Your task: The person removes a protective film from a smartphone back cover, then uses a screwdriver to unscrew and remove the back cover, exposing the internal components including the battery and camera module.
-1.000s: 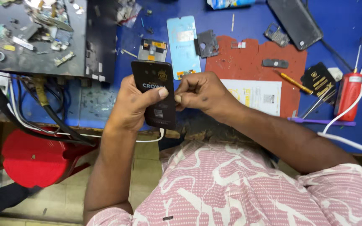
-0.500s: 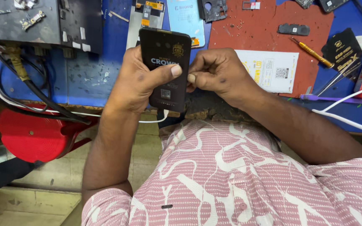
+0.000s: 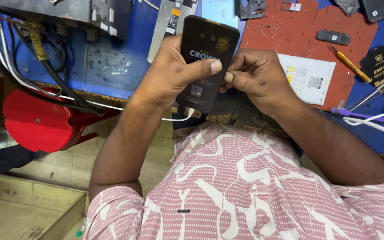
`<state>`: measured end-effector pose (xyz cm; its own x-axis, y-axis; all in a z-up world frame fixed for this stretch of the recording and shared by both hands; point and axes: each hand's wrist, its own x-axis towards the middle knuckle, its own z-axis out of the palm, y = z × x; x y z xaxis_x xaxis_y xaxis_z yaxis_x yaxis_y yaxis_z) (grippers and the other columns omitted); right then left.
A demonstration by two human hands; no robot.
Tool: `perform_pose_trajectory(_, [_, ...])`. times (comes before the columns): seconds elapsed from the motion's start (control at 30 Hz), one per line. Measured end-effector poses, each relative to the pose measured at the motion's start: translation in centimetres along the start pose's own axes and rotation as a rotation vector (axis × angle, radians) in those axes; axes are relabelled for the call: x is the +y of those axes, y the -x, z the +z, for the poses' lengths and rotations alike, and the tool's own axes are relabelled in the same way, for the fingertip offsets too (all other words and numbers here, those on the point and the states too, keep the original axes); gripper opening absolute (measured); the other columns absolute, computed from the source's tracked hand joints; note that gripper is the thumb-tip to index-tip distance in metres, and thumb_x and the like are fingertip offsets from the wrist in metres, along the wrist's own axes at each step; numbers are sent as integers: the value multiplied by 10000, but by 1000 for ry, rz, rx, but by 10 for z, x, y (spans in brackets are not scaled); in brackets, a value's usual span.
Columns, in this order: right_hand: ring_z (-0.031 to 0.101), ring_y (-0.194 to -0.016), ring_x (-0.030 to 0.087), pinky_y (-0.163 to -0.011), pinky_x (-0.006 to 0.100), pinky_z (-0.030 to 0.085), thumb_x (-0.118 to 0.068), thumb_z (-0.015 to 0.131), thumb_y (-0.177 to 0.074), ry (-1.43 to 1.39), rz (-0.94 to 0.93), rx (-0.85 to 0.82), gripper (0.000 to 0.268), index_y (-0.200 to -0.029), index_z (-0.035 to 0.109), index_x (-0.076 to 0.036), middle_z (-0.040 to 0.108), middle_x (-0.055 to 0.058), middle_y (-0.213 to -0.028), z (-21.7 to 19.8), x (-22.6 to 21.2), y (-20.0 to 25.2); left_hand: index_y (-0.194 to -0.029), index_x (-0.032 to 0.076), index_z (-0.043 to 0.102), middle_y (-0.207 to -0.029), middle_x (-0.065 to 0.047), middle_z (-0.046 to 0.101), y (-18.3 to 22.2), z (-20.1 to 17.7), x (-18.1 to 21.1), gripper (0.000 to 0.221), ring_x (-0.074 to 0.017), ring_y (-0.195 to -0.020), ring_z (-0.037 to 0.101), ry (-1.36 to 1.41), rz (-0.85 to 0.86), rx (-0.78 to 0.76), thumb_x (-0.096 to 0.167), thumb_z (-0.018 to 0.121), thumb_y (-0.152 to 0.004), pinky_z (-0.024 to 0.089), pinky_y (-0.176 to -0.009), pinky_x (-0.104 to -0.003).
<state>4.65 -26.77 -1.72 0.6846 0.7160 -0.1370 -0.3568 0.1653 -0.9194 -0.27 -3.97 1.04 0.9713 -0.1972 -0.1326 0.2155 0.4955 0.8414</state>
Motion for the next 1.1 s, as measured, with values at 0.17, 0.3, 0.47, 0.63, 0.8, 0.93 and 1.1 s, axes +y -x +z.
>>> perform_pose_trajectory(0.17, [739,-931,158,-852,336,660,-144,752,-1019,27,-7,0,146,-982,667,-31,730,79,-1030,-3,0,-1,-1129,-55,651,-947,-143,747,0,2,-1,225,-207,-783,761,27,8,-7,-11,757,-935,686,-727,-373])
perform_pose_trajectory(0.3, [737,-925,158,-847,332,658,-154,746,-1020,41,-1,-9,146,-995,676,-28,730,82,-1028,-4,-1,0,-1132,-56,657,-940,-150,755,-1,2,-1,223,-213,-787,775,7,2,-12,-6,751,-936,697,-730,-374])
perform_pose_trajectory(0.47, [735,-918,159,-849,330,654,-160,754,-1018,35,4,-4,156,-997,675,-27,731,85,-1020,-3,-2,1,-1132,-56,655,-941,-150,753,-2,3,-1,224,-215,-782,772,8,0,-4,-12,749,-933,699,-719,-374])
perform_pose_trajectory(0.63, [734,-923,158,-847,337,657,-164,750,-1020,39,-7,-8,156,-996,672,-31,729,81,-1022,-3,-2,0,-1128,-58,655,-938,-150,754,-2,3,-1,218,-217,-779,774,-14,4,-3,-12,747,-936,701,-718,-373])
perform_pose_trajectory(0.8, [730,-931,159,-855,339,653,-153,751,-1019,23,4,-6,152,-998,668,-28,727,83,-1033,-3,-1,0,-1138,-56,655,-955,-144,751,-2,2,-1,222,-210,-798,770,12,12,-9,-21,744,-938,698,-740,-370])
perform_pose_trajectory(0.93, [732,-944,160,-861,343,654,-146,754,-1018,9,4,2,146,-991,666,-32,726,80,-1048,-3,0,0,-1138,-55,657,-948,-145,754,-2,2,-1,224,-209,-794,774,-2,0,0,-22,743,-934,699,-737,-369])
perform_pose_trajectory(1.1, [737,-957,161,-859,350,663,-149,746,-1020,19,5,0,137,-999,671,-36,730,79,-1046,-4,0,0,-1140,-48,659,-957,-138,753,-2,1,-2,224,-203,-801,771,6,4,-3,-14,748,-938,697,-743,-367])
